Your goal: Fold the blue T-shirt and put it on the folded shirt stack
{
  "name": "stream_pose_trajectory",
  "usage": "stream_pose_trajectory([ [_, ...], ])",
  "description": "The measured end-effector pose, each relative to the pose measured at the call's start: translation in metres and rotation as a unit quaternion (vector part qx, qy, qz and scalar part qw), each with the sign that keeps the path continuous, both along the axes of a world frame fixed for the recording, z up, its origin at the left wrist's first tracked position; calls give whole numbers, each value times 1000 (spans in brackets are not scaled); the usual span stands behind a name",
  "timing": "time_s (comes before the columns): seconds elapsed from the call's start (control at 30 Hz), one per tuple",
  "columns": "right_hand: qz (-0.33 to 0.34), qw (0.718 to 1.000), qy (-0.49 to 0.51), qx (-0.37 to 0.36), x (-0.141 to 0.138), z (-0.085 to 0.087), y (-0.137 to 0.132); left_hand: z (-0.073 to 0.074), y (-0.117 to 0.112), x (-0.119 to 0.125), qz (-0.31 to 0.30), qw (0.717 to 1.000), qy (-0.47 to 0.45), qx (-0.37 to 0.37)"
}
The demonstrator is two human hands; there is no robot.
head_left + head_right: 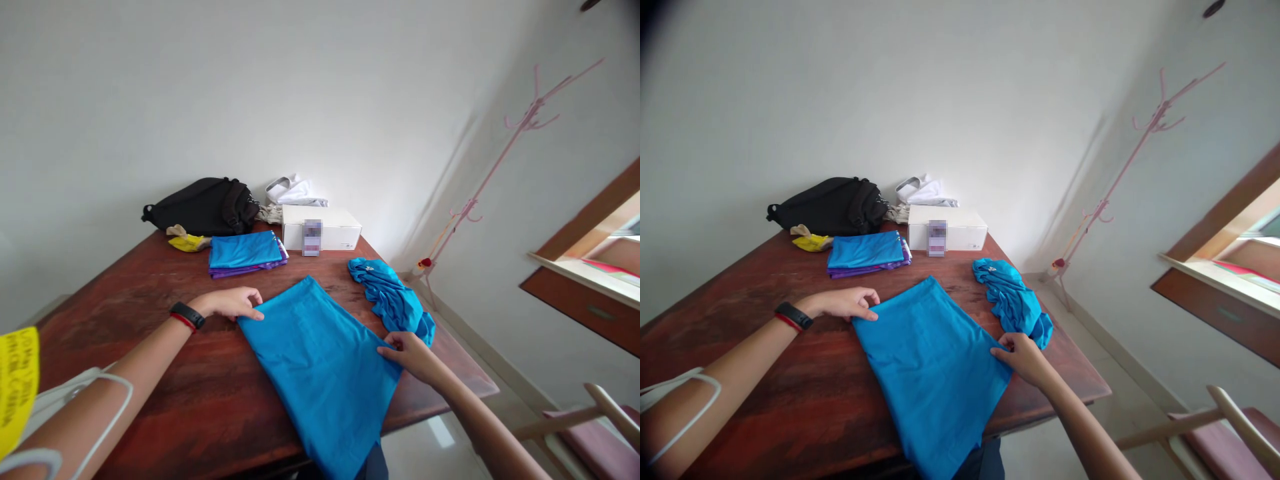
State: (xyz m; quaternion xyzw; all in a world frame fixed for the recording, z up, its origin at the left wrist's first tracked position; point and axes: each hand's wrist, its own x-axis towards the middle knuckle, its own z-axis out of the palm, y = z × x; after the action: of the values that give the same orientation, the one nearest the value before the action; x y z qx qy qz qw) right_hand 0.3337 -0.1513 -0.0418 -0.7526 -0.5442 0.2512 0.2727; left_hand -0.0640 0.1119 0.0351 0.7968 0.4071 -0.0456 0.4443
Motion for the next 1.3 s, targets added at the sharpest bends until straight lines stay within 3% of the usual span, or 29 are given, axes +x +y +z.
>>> stream_pose_trajectory([
  [0.1,3,1000,9,23,3,3,10,-3,-11,-12,7,1000,-22,5],
  [0.23,3,998,15,68,6,7,36,-13,-34,-33,62,997,-54,6],
  [0.53,-4,992,-15,126,-12,6,133,-30,-123,-80,169,972,-155,-55],
  [0.67,-17,988,-28,153,-27,3,172,-27,-139,-87,186,964,-153,-115],
  [0.8,-35,984,-27,174,-32,-3,188,-16,-128,-76,222,952,-154,-141],
  [0.97,-55,982,-19,178,-20,-12,178,-3,-91,-54,234,946,-185,-127],
  [1.17,-62,979,4,194,-16,-19,170,-13,-43,-35,242,942,-198,-122],
  [1.3,-73,976,1,208,-17,-16,167,-24,-23,-23,263,944,-189,-66],
])
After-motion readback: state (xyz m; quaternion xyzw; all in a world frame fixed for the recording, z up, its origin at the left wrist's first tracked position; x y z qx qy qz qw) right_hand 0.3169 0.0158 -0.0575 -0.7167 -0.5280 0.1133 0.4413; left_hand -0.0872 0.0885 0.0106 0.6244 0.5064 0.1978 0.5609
